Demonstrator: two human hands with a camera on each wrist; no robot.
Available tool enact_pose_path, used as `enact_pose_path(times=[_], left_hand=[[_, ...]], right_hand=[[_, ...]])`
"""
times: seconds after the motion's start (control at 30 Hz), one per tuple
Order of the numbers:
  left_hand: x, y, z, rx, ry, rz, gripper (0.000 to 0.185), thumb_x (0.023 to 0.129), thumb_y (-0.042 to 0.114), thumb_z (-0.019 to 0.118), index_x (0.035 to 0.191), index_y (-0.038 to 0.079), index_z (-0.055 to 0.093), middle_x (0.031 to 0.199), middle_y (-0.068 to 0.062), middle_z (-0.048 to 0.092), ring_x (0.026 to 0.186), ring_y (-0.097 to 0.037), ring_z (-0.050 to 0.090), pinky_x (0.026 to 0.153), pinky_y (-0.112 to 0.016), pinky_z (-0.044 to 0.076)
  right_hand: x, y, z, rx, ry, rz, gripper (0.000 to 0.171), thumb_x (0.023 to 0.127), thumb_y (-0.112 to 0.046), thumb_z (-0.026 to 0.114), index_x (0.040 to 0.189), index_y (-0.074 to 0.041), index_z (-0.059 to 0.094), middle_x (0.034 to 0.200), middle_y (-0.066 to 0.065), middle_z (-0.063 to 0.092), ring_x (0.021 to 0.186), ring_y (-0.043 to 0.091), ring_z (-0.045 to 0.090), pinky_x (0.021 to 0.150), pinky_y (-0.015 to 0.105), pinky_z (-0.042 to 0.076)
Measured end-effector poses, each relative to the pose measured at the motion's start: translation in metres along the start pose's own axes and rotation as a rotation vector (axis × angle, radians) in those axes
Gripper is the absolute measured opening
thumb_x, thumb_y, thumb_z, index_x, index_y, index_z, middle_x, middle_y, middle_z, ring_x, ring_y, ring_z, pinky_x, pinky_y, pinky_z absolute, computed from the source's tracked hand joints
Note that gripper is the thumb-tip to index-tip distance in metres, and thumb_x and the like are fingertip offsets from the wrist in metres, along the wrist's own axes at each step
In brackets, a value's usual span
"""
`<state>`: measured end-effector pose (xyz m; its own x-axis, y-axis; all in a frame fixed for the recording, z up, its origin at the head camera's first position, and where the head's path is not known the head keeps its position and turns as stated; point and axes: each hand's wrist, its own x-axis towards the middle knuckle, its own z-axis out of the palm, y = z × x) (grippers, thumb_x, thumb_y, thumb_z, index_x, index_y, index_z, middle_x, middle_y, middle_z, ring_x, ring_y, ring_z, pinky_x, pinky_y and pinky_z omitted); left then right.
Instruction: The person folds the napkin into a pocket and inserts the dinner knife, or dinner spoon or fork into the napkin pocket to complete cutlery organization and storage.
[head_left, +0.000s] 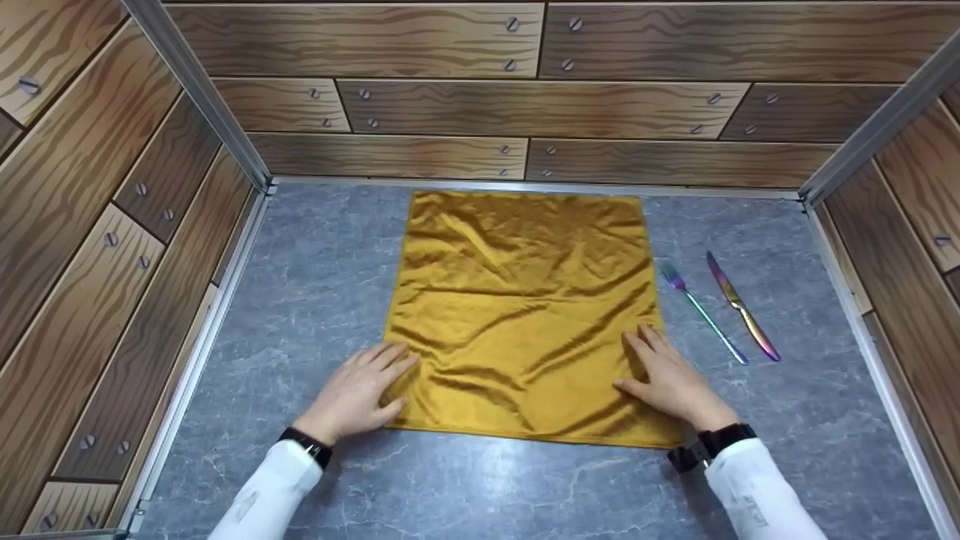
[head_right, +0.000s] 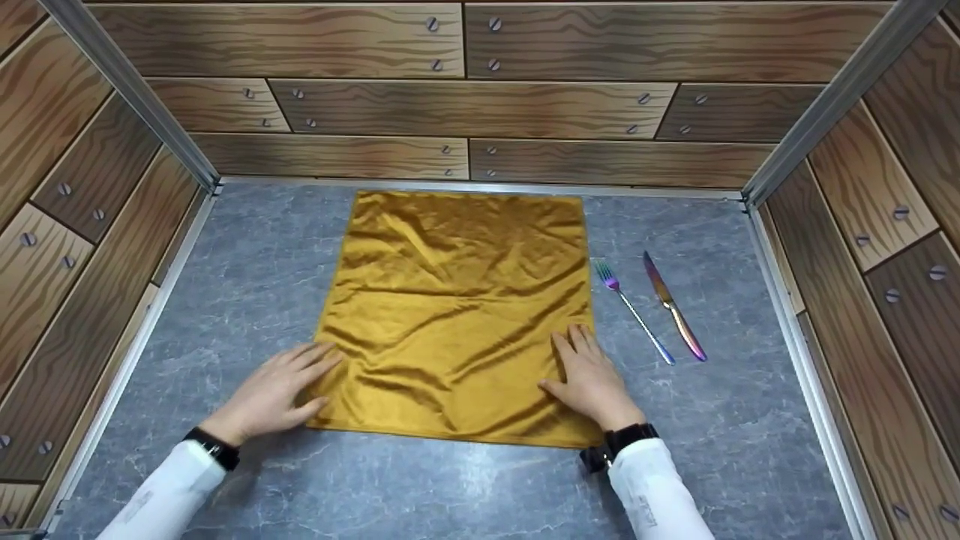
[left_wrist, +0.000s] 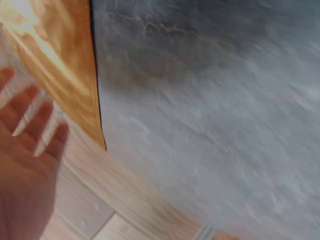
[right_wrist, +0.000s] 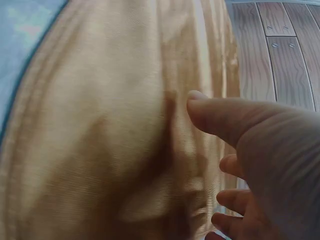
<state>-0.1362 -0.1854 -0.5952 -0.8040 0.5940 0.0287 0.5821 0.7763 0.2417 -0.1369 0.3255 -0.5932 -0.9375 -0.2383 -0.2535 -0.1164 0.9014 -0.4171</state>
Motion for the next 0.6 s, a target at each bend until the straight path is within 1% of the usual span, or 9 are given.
enact_pose_path(times=[0.07, 0.1, 0.23, 0.4, 0.5, 0.6], left_hand=[[0.011, -0.003, 0.004, -0.005, -0.04, -0.02, 0.078, 0.091, 0.052, 0.063, 0.157, 0.02, 0.034, 0.164, -0.01, 0.026, 0.15, -0.036, 0.027, 0.122, -0.058, 0.02], [0.016, -0.004, 0.007, -0.003, -0.051, -0.029, 0.082, 0.091, 0.055, 0.062, 0.158, 0.02, 0.03, 0.166, -0.01, 0.022, 0.151, -0.035, 0.023, 0.123, -0.058, 0.016], [0.031, -0.008, 0.014, 0.008, -0.109, -0.095, 0.091, 0.09, 0.065, 0.058, 0.16, 0.018, 0.024, 0.168, -0.009, 0.013, 0.155, -0.032, 0.013, 0.124, -0.058, 0.008], [0.033, -0.006, 0.017, 0.037, -0.216, -0.157, 0.101, 0.086, 0.076, 0.052, 0.161, 0.017, 0.017, 0.168, -0.01, 0.009, 0.155, -0.031, 0.01, 0.124, -0.059, 0.005], [0.032, -0.002, 0.015, 0.036, -0.238, -0.168, 0.105, 0.084, 0.079, 0.052, 0.161, 0.016, 0.017, 0.168, -0.011, 0.009, 0.155, -0.032, 0.01, 0.124, -0.059, 0.005], [0.03, 0.001, 0.014, 0.037, -0.245, -0.172, 0.108, 0.082, 0.08, 0.053, 0.161, 0.017, 0.016, 0.168, -0.011, 0.01, 0.155, -0.031, 0.01, 0.124, -0.059, 0.004]], right_hand=[[0.002, 0.0, -0.003, 0.012, -0.015, 0.011, 0.095, 0.091, -0.052, 0.068, 0.158, -0.002, 0.022, 0.165, 0.026, 0.008, 0.15, 0.049, 0.011, 0.117, 0.067, 0.015], [0.002, 0.0, -0.004, 0.019, -0.025, 0.021, 0.098, 0.09, -0.052, 0.068, 0.158, 0.0, 0.019, 0.164, 0.027, 0.007, 0.15, 0.049, 0.01, 0.118, 0.067, 0.015], [0.007, 0.002, -0.004, 0.02, -0.067, 0.047, 0.108, 0.088, -0.058, 0.067, 0.157, 0.006, 0.014, 0.164, 0.029, 0.004, 0.15, 0.049, 0.007, 0.119, 0.065, 0.013], [0.01, 0.007, -0.002, 0.011, -0.089, 0.047, 0.11, 0.088, -0.057, 0.067, 0.156, 0.008, 0.011, 0.164, 0.028, -0.001, 0.15, 0.049, 0.004, 0.12, 0.063, 0.012], [0.012, 0.009, -0.004, 0.013, -0.084, 0.041, 0.109, 0.088, -0.056, 0.068, 0.156, 0.009, 0.012, 0.164, 0.029, -0.001, 0.15, 0.05, 0.004, 0.12, 0.064, 0.011], [0.011, 0.01, -0.006, 0.006, -0.084, 0.037, 0.11, 0.088, -0.056, 0.068, 0.156, 0.009, 0.012, 0.164, 0.029, 0.0, 0.15, 0.05, 0.004, 0.12, 0.064, 0.011]])
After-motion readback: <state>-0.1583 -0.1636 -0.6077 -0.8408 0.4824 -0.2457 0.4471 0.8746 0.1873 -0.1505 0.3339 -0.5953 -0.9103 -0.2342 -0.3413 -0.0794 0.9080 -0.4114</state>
